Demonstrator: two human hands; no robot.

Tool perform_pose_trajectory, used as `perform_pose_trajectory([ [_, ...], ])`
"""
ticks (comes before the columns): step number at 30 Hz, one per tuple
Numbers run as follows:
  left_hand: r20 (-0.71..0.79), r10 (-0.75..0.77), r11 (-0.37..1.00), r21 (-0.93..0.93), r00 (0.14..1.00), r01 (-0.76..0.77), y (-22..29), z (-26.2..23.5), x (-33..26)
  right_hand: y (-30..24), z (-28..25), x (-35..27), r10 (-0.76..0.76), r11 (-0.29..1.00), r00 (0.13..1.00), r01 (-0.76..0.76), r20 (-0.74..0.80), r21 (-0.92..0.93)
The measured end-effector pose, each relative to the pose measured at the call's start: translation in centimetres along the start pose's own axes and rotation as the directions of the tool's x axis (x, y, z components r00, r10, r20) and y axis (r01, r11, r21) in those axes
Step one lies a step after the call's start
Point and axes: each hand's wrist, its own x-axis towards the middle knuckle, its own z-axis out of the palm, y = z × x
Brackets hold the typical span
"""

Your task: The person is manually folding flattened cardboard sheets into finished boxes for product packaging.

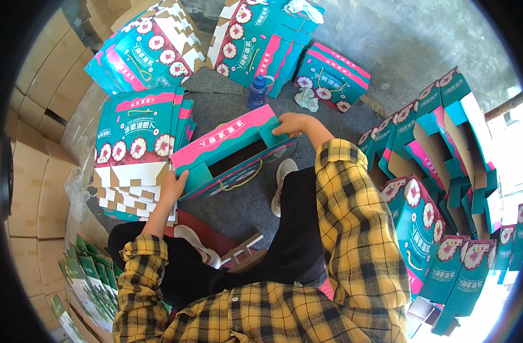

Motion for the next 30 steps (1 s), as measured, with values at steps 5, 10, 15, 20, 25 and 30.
perform_pose_trajectory([
  [5, 0.302, -0.145, 0.975, -0.119, 0.942, 0.188, 3.2, 0.4, -0.1, 0.6, 0.9, 1.6, -0.080, 0.995, 0.995, 0.083, -0.055, 0.052],
  [10, -0.080, -0.010, 0.987, -0.163, 0.997, -0.003, -2.3, 2.0, 0.8, -2.6, 1.4, 2.3, -0.222, 0.951, 0.973, 0.201, -0.063, -0.236],
  [15, -0.056, 0.065, 0.974, -0.214, 0.996, -0.076, 5.0, 0.3, 0.4, 0.3, 0.5, 0.1, -0.186, 0.975, 0.945, 0.142, -0.270, -0.173],
  [20, -0.085, 0.055, 0.953, -0.292, 0.995, -0.078, 4.9, -0.8, 0.2, -2.5, 0.0, -2.5, -0.196, 0.962, 0.883, 0.088, -0.427, -0.259],
  [25, -0.039, 0.110, 0.965, -0.237, 0.993, -0.116, 5.9, -0.7, -0.1, -2.6, 0.1, -3.5, -0.241, 0.949, 0.850, 0.105, -0.468, -0.297],
  [30, -0.078, 0.047, 0.953, -0.296, 0.996, -0.068, 2.9, -0.8, -0.1, -3.1, 0.7, -3.7, -0.254, 0.952, 0.825, 0.120, -0.505, -0.281],
])
